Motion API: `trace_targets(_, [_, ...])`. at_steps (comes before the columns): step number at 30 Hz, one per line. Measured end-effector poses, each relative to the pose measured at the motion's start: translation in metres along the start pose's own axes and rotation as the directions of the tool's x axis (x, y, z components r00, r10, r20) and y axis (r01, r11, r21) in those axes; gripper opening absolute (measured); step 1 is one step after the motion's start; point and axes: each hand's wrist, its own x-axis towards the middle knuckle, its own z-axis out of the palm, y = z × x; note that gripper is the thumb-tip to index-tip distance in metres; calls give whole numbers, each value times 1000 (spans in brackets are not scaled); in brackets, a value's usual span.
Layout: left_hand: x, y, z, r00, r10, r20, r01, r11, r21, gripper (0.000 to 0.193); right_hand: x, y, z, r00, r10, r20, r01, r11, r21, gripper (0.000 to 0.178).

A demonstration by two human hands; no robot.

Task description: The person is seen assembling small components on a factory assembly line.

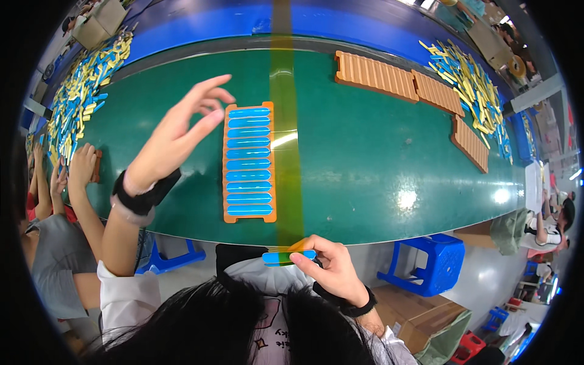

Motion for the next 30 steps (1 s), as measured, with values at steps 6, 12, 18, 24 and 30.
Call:
trace_targets(6, [-31,-5,-2,995,-41,-96,83,871,485,29,4,-2,1,999,20,32,-17,996,-82,6])
trace_targets(12, [10,-40,3,991,133,9,-112,794,597,17,4,-1,4,999,15,39,-14,1000,-24,6])
trace_targets(18, [25,-34,10,997,54,59,-78,797,599,6,1,3,1,1000,-3,23,4,1000,-20,6])
trace_targets(24, [26,-36,11,992,103,68,-122,770,626,5,6,3,0,999,-35,31,37,998,-49,6])
trace_targets(30, [26,-33,11,986,145,80,-163,762,627,5,4,0,-1,1000,-7,22,8,999,-50,5])
